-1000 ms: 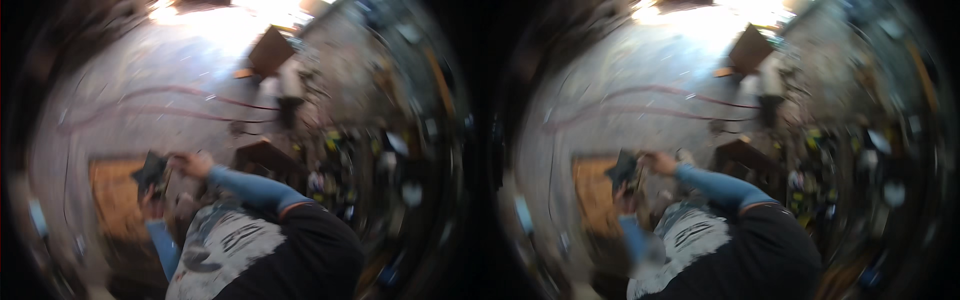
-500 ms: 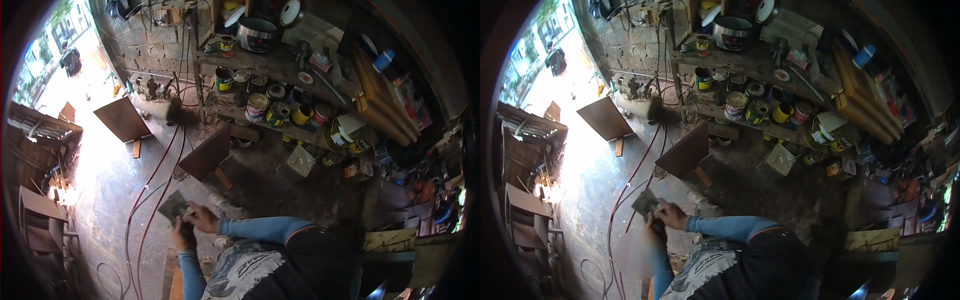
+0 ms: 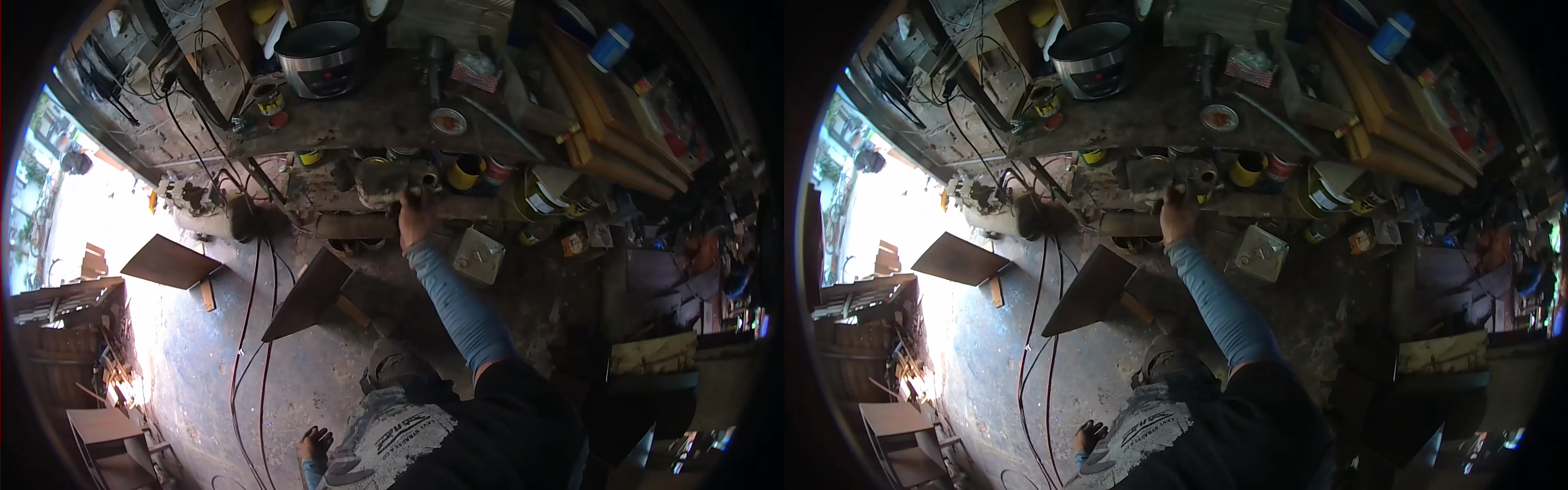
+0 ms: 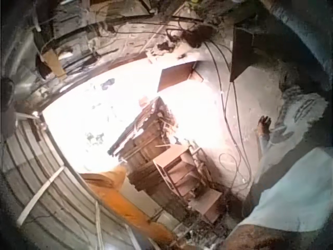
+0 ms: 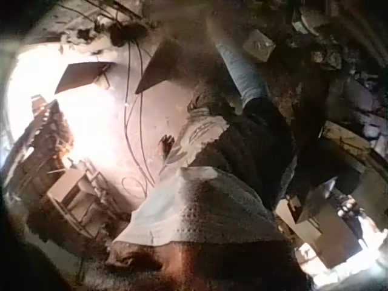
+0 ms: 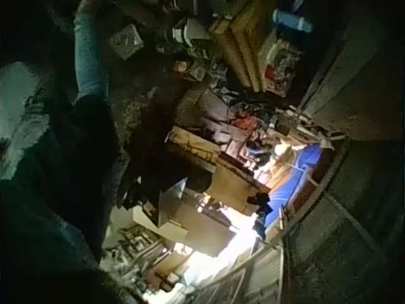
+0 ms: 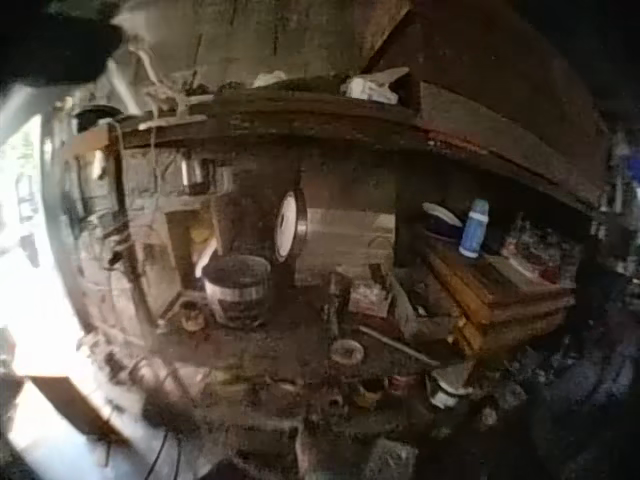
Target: The person retrieves a sanding block and a piece of sandpaper from a shelf in a workshop. They attach the sandpaper to the block and proceed to sand the edges and surfaces of a dark wooden furniture component. The person handles the wood piece, turning it to access different sides, and continues sanding until the end of the clip.
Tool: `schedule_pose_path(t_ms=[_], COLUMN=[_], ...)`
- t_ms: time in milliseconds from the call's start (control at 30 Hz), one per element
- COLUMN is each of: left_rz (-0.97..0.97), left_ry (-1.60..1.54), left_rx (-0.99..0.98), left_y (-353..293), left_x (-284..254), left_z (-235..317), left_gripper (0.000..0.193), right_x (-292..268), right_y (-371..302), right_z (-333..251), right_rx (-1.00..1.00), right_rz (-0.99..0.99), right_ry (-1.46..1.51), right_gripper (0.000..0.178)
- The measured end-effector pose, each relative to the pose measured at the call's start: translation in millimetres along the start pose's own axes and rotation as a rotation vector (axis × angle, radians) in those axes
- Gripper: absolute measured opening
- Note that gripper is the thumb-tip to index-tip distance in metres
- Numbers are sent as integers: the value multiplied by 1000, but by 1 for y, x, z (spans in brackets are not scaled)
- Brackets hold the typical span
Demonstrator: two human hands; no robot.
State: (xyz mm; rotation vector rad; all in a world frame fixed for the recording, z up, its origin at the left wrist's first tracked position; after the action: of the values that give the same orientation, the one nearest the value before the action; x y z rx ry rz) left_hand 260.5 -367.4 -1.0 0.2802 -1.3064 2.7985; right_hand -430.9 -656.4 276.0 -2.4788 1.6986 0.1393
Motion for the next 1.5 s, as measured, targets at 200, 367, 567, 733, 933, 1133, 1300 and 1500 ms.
schedule_pose_path(t_ms=[200,367,567,733,933,1133,1300,1500], left_rz=[189,227,430,71,-323,-581,-498,-669], left_ry=[6,234,592,1006,1226,1562,1502,1223], left_rx=[273,514,170,-182,-191,82,-6,-139], left_y=[1,-3,-24,-51,4,149,283,287], left_x=[107,149,63,-16,-66,-122,-60,106], left_z=[171,225,64,-66,-36,105,203,94], left_gripper=[47,42,39,36,33,31,30,31], right_x=[152,239,204,117,-31,-267,-434,-521], right_y=[31,59,7,-10,-62,-192,-314,-431], right_z=[-56,-60,-65,25,127,200,237,252], right_rx=[5,-89,-19,216,534,358,614,676], right_rz=[-392,-288,-622,-661,-535,102,485,774], right_ry=[120,-53,107,-47,-298,-405,-173,-105], right_gripper=[42,37,36,39,36,38,39,30])
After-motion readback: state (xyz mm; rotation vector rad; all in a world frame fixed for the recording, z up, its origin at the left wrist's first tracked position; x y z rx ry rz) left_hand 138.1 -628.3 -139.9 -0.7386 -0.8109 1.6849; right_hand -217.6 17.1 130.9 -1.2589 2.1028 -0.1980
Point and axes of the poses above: each hand's wrist, its own y-axis towards the middle knuckle, its own x-axis out of the palm, z = x × y, the point moved 8 cm from there along y, towards the middle knuckle, and after that the axes turned 13 degrees about x, right-handed, at the moved point
